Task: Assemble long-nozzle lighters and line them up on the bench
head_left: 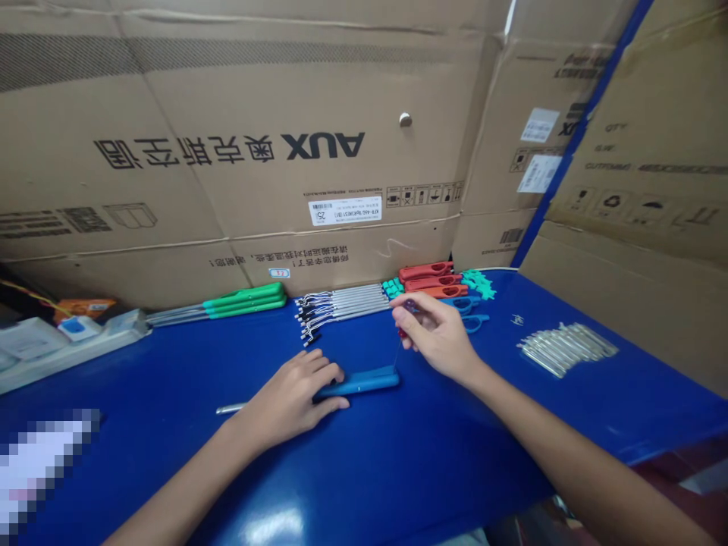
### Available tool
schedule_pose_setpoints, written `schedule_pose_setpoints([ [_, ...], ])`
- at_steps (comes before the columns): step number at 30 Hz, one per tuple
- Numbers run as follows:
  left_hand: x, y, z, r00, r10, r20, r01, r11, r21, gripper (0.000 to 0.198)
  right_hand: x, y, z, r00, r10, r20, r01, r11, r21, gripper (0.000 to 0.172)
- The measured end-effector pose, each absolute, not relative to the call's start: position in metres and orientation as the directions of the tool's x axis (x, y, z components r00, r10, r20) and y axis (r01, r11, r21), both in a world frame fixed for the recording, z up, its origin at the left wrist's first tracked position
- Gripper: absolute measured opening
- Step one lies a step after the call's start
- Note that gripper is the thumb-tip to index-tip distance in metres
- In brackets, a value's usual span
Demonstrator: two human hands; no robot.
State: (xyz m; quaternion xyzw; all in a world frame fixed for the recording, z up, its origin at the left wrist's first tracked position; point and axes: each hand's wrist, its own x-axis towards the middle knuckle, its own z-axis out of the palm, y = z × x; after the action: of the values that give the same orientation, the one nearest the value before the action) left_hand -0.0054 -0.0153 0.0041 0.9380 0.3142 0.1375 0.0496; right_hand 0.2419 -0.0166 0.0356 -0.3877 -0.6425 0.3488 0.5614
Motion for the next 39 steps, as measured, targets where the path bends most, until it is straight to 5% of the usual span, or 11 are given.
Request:
schedule_pose_setpoints([
  [12, -0.004, -0.018, 0.007, 0.778, 0.602, 0.18, 0.533, -0.784, 0.318, 0.012, 0.239, -0.016, 0.023, -0.077, 0.86, 0.504, 0.268, 0.505, -0.82, 0.025],
  [24, -0.004, -0.02, 0.008, 0.797, 0.582, 0.161, 0.522, -0.798, 0.302, 0.012, 0.239, -0.012, 0.02, -0.06, 0.761, 0.646, 0.377, 0.617, -0.691, 0.022],
  [39, -0.004, -0.019, 0.007, 0.79, 0.594, 0.155, 0.515, -0.778, 0.36, 0.009, 0.241, -0.004, 0.018, 0.068, 0.802, 0.593, 0.388, 0.526, -0.756, 0.029],
])
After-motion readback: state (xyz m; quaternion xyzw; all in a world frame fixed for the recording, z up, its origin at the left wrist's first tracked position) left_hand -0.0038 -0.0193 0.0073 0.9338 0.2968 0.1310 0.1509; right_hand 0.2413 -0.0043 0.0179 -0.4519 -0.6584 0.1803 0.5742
